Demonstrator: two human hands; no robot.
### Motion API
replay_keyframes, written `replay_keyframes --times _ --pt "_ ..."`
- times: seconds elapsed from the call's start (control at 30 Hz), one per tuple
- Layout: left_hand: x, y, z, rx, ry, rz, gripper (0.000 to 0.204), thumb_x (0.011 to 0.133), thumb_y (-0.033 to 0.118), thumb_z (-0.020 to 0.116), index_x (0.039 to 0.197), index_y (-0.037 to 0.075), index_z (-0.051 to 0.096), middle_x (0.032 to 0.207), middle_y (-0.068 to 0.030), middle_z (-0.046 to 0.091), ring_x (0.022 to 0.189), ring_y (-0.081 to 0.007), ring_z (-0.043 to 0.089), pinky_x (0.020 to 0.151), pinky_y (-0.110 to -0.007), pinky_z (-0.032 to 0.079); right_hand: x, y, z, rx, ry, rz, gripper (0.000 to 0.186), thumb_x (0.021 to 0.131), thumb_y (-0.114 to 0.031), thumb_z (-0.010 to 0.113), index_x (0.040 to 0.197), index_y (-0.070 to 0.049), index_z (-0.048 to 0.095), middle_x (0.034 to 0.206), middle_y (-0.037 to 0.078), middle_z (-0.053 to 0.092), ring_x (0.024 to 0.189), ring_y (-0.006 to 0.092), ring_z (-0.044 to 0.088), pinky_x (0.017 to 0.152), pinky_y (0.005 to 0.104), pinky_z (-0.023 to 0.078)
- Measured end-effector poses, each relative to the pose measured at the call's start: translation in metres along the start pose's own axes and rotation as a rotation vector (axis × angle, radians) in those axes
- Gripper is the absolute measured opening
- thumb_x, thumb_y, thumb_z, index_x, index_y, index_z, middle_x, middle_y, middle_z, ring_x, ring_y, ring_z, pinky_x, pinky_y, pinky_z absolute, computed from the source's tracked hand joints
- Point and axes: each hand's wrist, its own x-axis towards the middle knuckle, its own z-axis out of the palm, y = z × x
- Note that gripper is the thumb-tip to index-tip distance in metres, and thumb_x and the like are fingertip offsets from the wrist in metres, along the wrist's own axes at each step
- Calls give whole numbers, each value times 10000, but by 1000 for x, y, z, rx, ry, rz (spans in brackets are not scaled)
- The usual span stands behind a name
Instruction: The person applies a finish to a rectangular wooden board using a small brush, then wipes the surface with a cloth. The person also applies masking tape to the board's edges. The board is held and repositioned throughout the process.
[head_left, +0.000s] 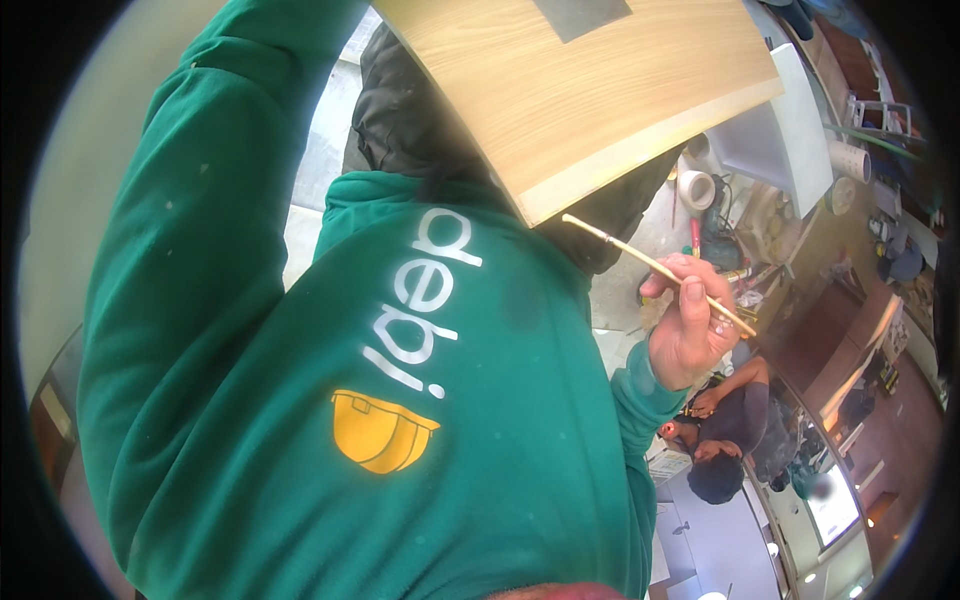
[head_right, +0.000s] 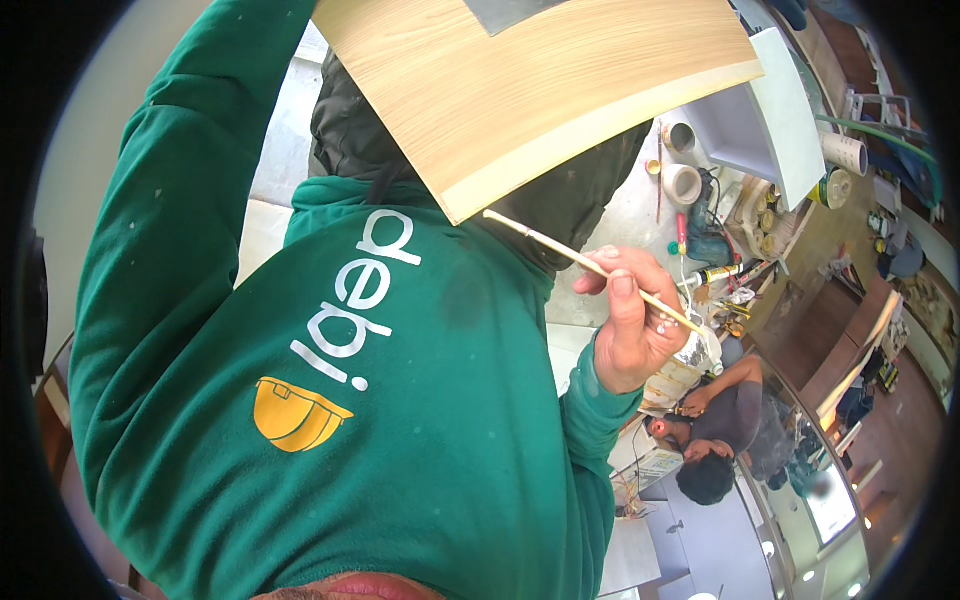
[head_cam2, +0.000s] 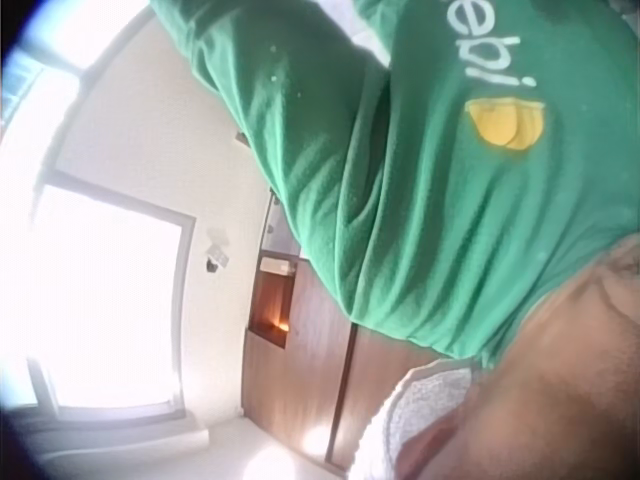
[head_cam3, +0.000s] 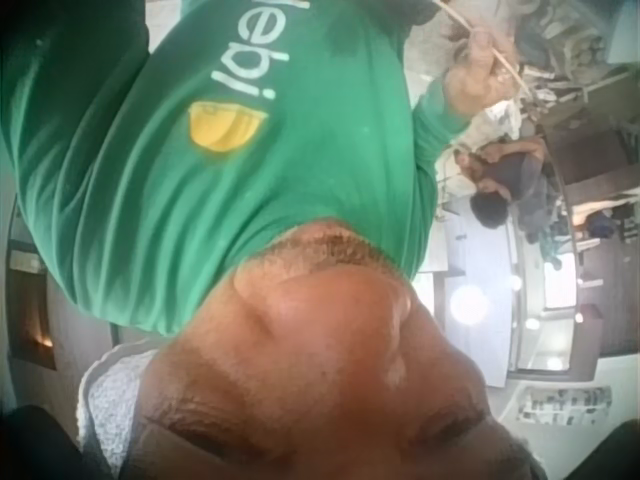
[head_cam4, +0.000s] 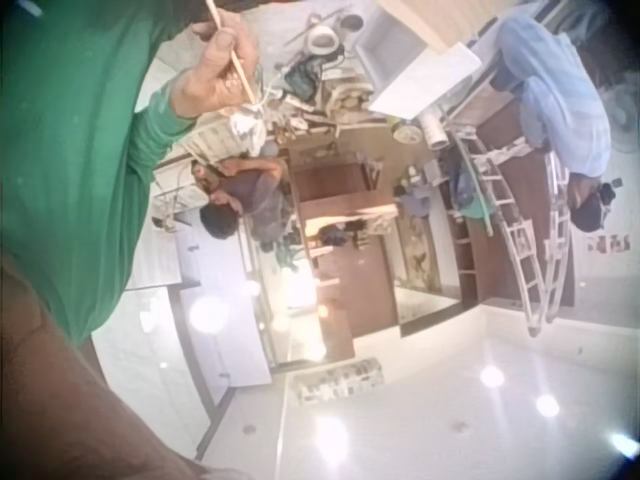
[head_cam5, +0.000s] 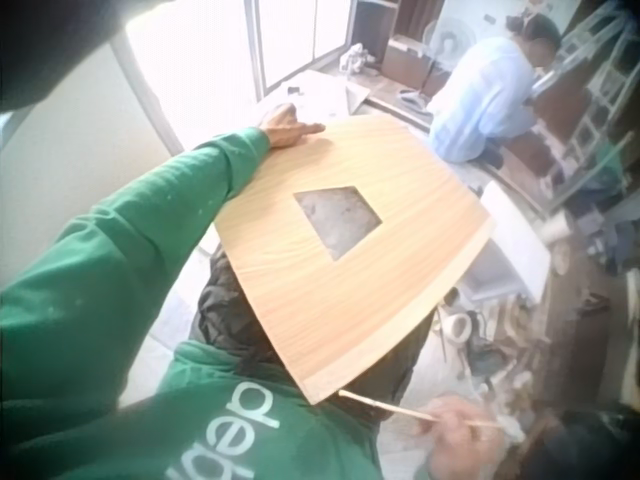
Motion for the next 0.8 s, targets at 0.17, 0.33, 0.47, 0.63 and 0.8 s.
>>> replay_keyframes --times 0.17,0.33,0.47,0.63,0.8 --pt "-1 7 1 -32 -60 -11 756 751 655 733 879 -90 720 888 -234 709 830 -312 681 738 -451 528 -4 -4 17 -22 -58 35 121 940 -17 601 990 67 673 939 207 691 695 207 651 607 307 563" --pt "14 -9 2 32 66 42 755 758 650 730 893 -93 720 916 -244 711 828 -322 684 739 -452 531 2 -3 10 -71 -30 13 123 943 -24 605 989 66 675 928 203 692 697 205 652 612 306 561" --pt "4 9 -14 16 -36 43 753 768 635 732 902 -105 716 935 -256 707 841 -328 686 754 -449 532 -1 -5 19 -44 -88 -26 120 939 -16 602 986 65 677 931 197 694 685 196 651 612 303 557" --pt "2 7 -14 -32 15 8 687 757 578 770 885 -95 727 921 -238 710 825 -303 682 736 -441 533 9 3 3 -146 35 5 146 942 -31 583 995 65 680 938 187 696 656 203 633 608 304 530" --pt "6 12 -17 -46 -8 27 676 752 572 776 880 -90 728 914 -230 710 815 -295 680 725 -436 531 12 -6 -15 -87 127 -49 232 966 -98 554 1062 73 678 955 192 693 669 207 622 641 320 512"
